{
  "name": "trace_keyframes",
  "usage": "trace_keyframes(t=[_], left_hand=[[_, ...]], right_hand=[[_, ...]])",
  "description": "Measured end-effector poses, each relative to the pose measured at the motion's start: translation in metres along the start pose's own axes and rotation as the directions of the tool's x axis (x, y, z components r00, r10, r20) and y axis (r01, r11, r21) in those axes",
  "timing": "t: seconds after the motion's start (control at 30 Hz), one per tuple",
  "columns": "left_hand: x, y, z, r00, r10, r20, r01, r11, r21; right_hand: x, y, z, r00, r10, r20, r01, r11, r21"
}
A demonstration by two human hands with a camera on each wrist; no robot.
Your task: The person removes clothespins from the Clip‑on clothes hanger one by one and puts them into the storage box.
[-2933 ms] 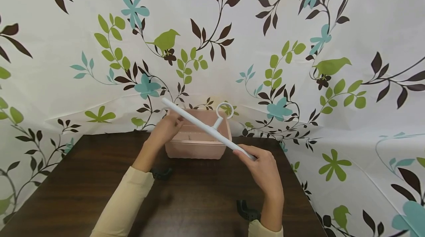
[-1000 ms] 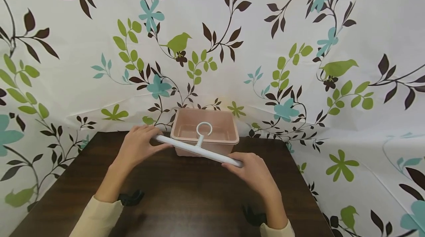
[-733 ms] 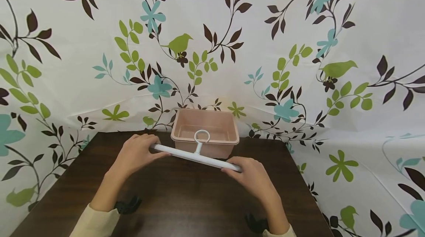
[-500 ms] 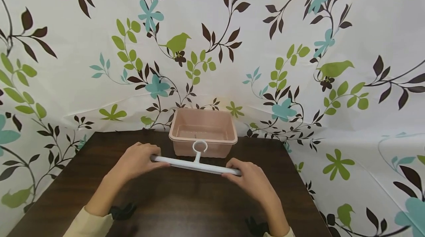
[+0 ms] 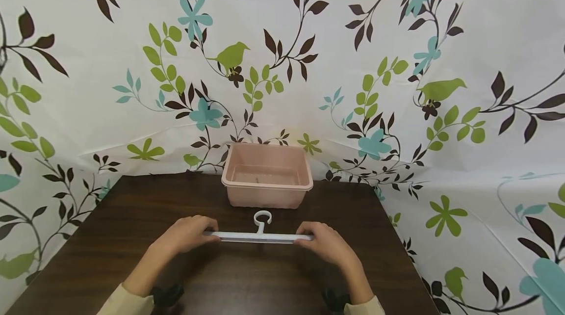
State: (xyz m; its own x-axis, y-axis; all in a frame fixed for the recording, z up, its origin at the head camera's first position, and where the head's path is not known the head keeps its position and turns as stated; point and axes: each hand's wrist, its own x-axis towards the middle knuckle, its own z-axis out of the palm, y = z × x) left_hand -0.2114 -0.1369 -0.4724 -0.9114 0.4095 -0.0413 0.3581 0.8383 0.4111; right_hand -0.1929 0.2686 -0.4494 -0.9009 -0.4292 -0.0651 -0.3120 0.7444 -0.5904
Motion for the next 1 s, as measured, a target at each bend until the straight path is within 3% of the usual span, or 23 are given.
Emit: trace_keyframes(t=[0.27,0.67,1.0], left_hand=[[0.008,-0.009,0.014,0.999,-0.031,0.031,0.031,0.999,0.023],[0.02,-0.014,0.019,0.997,-0.054,0.056,0.052,0.998,0.044],[0.028,-0.017,0.023,0.999,-0.052,-0.015,0.053,0.996,0.077]], right_hand=[[0.017,0.015,0.011,0.999,-0.012,0.051,0.011,1.0,0.018],[0.037,0.032,0.019,0.997,-0.018,0.072,0.019,1.0,-0.012],[0.048,0.037,0.024,1.0,-0.011,0.009,0.012,0.998,-0.059]])
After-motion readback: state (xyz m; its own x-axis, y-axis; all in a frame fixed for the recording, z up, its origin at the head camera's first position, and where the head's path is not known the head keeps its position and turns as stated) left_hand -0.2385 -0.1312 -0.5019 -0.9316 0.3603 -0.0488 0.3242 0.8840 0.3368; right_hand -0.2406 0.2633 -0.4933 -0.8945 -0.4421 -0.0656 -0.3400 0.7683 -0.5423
